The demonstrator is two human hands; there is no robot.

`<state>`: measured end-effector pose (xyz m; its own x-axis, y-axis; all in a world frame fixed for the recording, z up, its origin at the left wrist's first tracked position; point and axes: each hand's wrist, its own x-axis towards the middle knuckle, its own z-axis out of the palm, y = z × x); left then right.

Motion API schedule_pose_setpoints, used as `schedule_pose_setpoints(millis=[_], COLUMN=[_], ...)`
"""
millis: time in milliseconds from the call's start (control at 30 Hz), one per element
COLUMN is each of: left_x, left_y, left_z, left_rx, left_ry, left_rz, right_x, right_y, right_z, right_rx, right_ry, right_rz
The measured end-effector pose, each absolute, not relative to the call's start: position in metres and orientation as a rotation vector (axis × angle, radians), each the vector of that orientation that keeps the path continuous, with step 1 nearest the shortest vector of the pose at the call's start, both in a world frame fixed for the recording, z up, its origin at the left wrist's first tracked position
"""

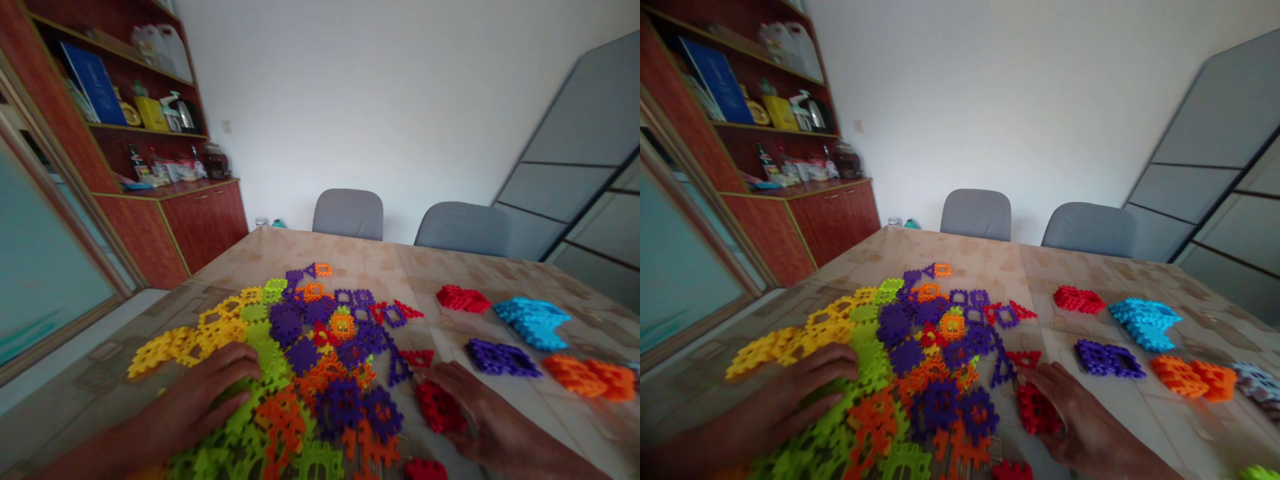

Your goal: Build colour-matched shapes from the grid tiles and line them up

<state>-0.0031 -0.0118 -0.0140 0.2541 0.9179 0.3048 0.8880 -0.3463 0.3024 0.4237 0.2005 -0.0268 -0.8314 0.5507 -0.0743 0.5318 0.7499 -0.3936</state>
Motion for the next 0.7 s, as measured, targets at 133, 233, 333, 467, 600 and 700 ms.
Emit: schedule_pose_setpoints(millis=[133,233,333,467,600,700], left_x=[0.012,0.01,-0.002,-0.011,-0.001,0.01], left_y=[-0.014,-0.005,0.012,0.034,0.045,0.05], left_z=[-0.018,-0.016,-0.006,0.006,0.005,0.004], left_rx=[2.403,2.434,2.391,2.236,2.32,2.455], left_ry=[1.59,1.506,1.614,1.828,1.76,1.683], left_rz=[0.54,0.554,0.721,0.94,0.919,0.806], right_x=[0.425,0.433,0.446,0.456,0.462,0.476], right_y=[0.201,0.208,0.217,0.229,0.251,0.278], right_z=[-0.031,-0.043,-0.051,-0.032,0.005,0.025], right_rx=[-0.82,-0.807,-0.852,-0.865,-0.896,-0.99], right_ry=[-2.895,-2.853,-2.776,-2.684,-2.631,-2.547], right_rz=[0.572,0.521,0.441,0.362,0.32,0.295])
